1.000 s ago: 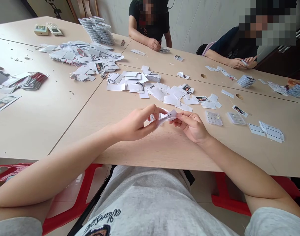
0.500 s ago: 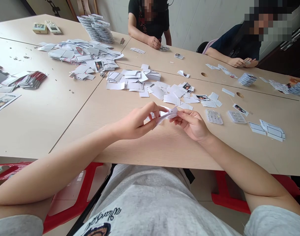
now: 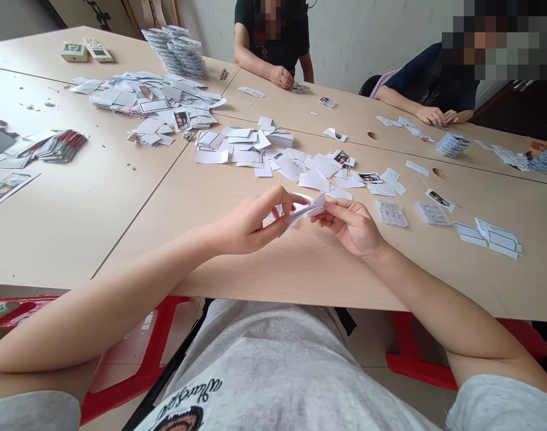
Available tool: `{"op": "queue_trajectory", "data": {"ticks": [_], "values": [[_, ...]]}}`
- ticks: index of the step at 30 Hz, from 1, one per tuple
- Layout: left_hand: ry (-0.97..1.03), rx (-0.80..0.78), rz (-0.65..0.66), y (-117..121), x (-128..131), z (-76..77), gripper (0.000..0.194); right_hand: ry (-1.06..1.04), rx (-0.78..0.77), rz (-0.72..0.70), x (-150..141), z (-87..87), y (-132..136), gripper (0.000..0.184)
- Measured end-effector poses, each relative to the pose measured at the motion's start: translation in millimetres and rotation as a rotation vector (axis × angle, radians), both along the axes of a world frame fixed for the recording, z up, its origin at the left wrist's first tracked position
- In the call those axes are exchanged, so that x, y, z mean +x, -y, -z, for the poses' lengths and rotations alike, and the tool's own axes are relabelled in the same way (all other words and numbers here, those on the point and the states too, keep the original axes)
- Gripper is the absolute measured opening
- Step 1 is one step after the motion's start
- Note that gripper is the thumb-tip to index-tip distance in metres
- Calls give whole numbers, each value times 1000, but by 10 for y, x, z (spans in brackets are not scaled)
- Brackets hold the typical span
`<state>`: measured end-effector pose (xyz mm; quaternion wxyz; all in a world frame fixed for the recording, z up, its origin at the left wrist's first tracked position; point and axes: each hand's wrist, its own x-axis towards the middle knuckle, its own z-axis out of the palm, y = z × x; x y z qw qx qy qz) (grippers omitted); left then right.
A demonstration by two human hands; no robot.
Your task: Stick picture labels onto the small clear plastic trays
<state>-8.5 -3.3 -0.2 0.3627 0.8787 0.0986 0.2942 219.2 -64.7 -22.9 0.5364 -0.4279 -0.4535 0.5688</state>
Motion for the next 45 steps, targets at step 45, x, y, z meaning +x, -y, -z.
{"op": "queue_trajectory", "data": {"ticks": [45], "values": [[23,-55,23,11,8,-9,3,22,-4,18,50,17,-23,18]]}}
